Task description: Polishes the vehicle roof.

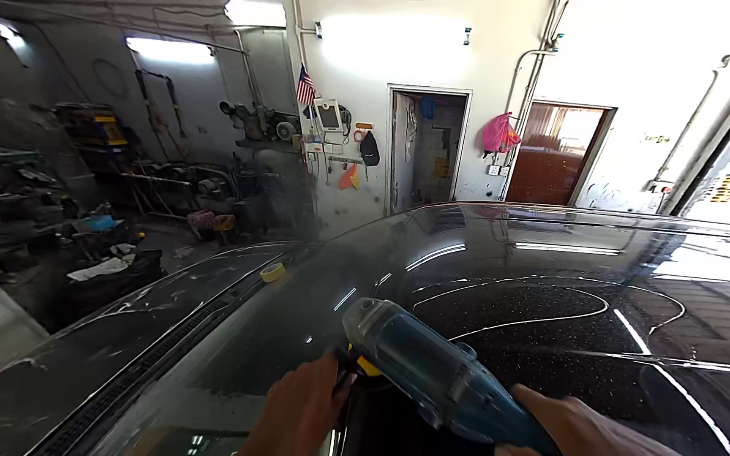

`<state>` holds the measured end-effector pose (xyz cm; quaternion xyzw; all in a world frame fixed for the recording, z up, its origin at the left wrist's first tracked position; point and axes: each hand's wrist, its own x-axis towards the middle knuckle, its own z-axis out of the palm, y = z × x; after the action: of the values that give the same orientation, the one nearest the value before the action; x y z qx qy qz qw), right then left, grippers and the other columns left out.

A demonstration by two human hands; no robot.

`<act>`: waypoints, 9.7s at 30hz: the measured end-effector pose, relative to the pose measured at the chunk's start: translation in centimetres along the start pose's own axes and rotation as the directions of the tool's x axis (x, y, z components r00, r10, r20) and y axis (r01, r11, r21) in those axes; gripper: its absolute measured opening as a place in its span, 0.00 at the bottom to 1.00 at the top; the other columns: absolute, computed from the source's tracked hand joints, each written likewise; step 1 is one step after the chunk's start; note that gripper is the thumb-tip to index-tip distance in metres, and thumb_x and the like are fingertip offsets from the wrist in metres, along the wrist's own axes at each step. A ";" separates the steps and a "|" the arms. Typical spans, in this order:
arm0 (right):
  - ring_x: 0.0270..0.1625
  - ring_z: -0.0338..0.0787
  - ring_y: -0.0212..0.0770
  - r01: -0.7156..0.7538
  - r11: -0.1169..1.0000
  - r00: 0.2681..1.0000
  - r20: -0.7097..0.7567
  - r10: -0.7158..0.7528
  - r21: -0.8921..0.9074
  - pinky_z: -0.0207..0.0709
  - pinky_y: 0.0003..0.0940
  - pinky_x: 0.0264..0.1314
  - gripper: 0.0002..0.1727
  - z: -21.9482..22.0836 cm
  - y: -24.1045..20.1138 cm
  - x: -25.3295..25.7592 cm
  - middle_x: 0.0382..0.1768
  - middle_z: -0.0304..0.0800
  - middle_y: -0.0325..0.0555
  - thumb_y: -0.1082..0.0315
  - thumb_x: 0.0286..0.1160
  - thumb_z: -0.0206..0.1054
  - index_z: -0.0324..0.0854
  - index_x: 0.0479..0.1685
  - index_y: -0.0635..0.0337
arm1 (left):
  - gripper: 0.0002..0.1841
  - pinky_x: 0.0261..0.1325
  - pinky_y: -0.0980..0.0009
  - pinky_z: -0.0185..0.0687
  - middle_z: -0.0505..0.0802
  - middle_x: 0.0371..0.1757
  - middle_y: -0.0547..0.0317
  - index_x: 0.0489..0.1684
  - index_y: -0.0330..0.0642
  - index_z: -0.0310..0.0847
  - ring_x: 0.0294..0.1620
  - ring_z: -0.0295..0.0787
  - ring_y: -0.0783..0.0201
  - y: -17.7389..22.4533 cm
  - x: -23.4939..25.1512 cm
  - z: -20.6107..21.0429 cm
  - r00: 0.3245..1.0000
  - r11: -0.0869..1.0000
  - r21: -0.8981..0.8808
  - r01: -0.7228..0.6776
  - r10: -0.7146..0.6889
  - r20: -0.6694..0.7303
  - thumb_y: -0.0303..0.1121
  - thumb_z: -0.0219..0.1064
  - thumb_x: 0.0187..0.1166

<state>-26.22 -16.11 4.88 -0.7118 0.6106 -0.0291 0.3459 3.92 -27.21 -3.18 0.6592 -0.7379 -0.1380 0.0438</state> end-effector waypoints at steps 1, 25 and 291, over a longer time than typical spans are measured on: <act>0.23 0.89 0.47 -0.010 1.000 1.000 0.005 0.010 0.018 0.87 0.50 0.28 0.28 -0.5 0.0 1.5 0.27 0.85 0.48 0.37 0.85 0.57 0.74 0.59 0.55 | 0.28 0.57 0.36 0.83 0.92 0.52 0.34 0.69 0.33 0.75 0.56 0.91 0.33 -0.1 1.9 -0.2 1.000 1.000 0.014 0.001 -0.001 0.003 0.51 0.62 0.86; 0.16 0.86 0.38 -0.216 0.872 0.891 -0.277 0.361 0.439 0.84 0.32 0.21 0.28 -12.4 8.9 7.2 0.20 0.82 0.45 0.37 0.88 0.53 0.74 0.54 0.55 | 0.16 0.52 0.38 0.86 0.92 0.52 0.36 0.66 0.35 0.75 0.53 0.92 0.35 22.4 24.8 -2.0 0.915 0.937 0.214 -0.276 0.324 -0.239 0.28 0.61 0.83; 0.13 0.85 0.42 -0.162 0.667 0.735 -0.362 0.573 0.727 0.84 0.35 0.16 0.26 -13.2 23.0 -10.5 0.18 0.82 0.48 0.40 0.90 0.53 0.74 0.51 0.57 | 0.16 0.58 0.42 0.85 0.90 0.58 0.36 0.70 0.32 0.72 0.60 0.90 0.37 46.7 18.3 0.8 0.673 0.625 0.367 -0.689 0.739 0.005 0.26 0.56 0.87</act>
<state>-54.53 -13.16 6.76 -0.3560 0.7711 -0.3741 0.3724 -43.46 -40.75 6.12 0.3167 -0.9454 0.0688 0.0351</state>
